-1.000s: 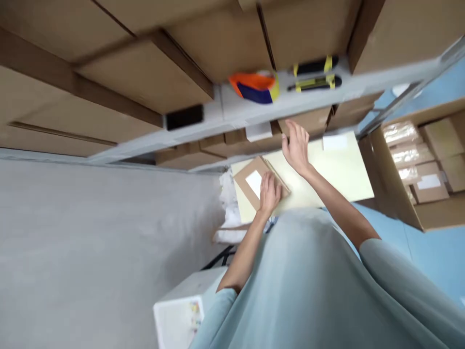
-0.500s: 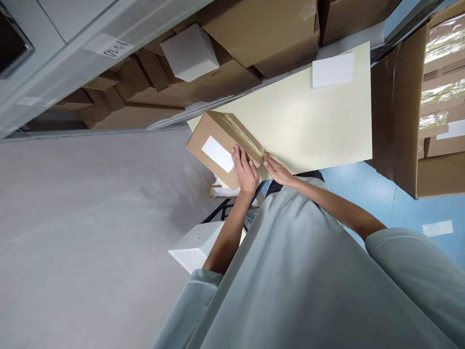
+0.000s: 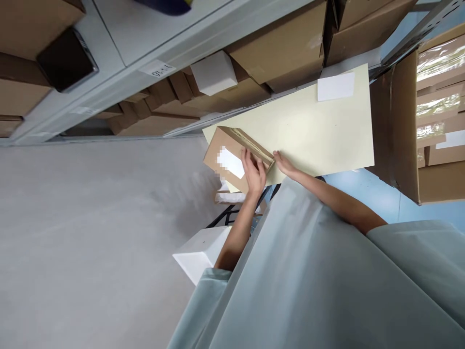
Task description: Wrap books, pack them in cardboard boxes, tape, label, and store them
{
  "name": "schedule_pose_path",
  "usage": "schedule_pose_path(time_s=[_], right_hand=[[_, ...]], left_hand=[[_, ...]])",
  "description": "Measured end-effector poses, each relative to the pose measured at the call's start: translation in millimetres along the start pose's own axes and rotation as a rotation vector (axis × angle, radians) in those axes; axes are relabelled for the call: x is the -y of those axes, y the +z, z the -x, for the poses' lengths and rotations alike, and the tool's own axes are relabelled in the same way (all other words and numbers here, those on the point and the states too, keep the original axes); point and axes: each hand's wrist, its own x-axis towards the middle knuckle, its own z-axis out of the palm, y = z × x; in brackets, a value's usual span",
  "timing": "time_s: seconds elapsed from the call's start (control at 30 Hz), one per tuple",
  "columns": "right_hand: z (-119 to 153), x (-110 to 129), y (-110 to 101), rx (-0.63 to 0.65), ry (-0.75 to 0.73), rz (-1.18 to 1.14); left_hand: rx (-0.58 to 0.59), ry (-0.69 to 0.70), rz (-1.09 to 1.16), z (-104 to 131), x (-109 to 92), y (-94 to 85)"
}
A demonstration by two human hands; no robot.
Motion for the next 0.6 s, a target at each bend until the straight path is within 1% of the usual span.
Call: schedule_pose_path(time_s=[0.07,0.13,0.17,0.2,0.23,0.3,0.33,0.37,0.4,0.43,0.5,0.57,0.6], right_hand=[[18.6,-11.9,-2.5,0.021,0.107,-0.043],[32.6,-17.0,-0.2,0.092,0.217,-0.171],[36.6,-16.0,2.7,0.130,0.279,-0.263],[38.7,-12.7,6.6,0.159,0.340,-0.365],[38.9,-7.3,11.1,0.173,0.391,-0.466],[36.2,7.4,20.2,0.150,0.433,-0.624],[34.7,15.2,24.0,0.122,0.428,-0.678],[34.0,22.6,26.7,0.091,0.416,-0.721],[34.8,28.9,28.2,0.058,0.401,-0.750],[37.5,33.7,28.1,0.024,0.380,-0.762],[48.9,38.4,23.4,-0.056,0.299,-0.729],[66.1,38.2,12.8,-0.167,0.171,-0.612],[75.3,37.2,5.8,-0.227,0.110,-0.504]], left_hand=[[-0.084,-0.029,0.041,-35.3,19.9,-23.3],[-0.159,-0.074,0.035,-80.1,47.3,-49.1],[-0.177,-0.119,0.016,-102.4,60.9,-60.9],[-0.165,-0.172,0.001,-122.5,72.6,-71.3],[-0.108,-0.229,0.010,-139.1,81.3,-79.9],[0.068,-0.321,0.027,-158.9,87.8,-91.7],[0.151,-0.344,0.023,-162.1,85.9,-95.7],[0.207,-0.347,0.010,-161.5,81.4,-99.1],[0.233,-0.332,-0.005,-157.9,75.3,-102.6],[0.230,-0.306,-0.012,-152.5,68.4,-106.7],[0.176,-0.249,0.031,-138.8,55.9,-117.4],[0.127,-0.224,0.135,-124.3,48.3,-128.9],[0.114,-0.228,0.194,-117.0,46.6,-133.1]])
